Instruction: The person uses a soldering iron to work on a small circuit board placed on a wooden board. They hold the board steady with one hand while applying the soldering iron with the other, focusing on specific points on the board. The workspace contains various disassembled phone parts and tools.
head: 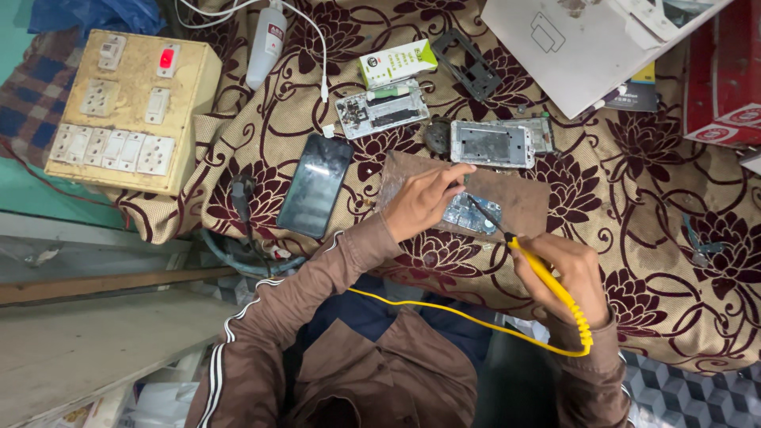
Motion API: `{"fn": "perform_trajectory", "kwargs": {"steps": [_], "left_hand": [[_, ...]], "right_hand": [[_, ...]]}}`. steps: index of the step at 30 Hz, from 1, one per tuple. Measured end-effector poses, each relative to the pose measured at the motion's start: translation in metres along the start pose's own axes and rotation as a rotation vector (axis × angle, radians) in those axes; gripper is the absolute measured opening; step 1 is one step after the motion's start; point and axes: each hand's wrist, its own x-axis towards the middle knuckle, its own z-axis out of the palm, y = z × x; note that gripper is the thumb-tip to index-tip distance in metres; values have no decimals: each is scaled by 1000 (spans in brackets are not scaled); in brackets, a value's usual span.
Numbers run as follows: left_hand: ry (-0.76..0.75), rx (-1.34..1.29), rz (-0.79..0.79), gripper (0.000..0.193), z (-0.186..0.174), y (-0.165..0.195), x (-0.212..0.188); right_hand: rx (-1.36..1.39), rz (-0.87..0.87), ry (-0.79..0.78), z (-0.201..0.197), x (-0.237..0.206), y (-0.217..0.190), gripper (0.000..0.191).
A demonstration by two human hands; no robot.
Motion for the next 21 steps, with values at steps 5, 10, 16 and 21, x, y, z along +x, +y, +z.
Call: {"fn": "perform_trajectory", "kwargs": {"steps": [5, 10, 16, 21], "left_hand": [[0, -5, 18, 54, 1, -2, 0], [7, -10, 13, 55, 4, -3, 0], [13, -6, 13, 56, 3, -4, -1], [11, 12, -4, 56, 3, -3, -1]], "right_hand": [[43, 114, -11, -1, -1, 2, 14], [59, -24, 75, 1, -5, 2, 13], [78, 298, 146, 11, -3, 11, 16], [116, 323, 151, 11, -4, 13, 16]]}}
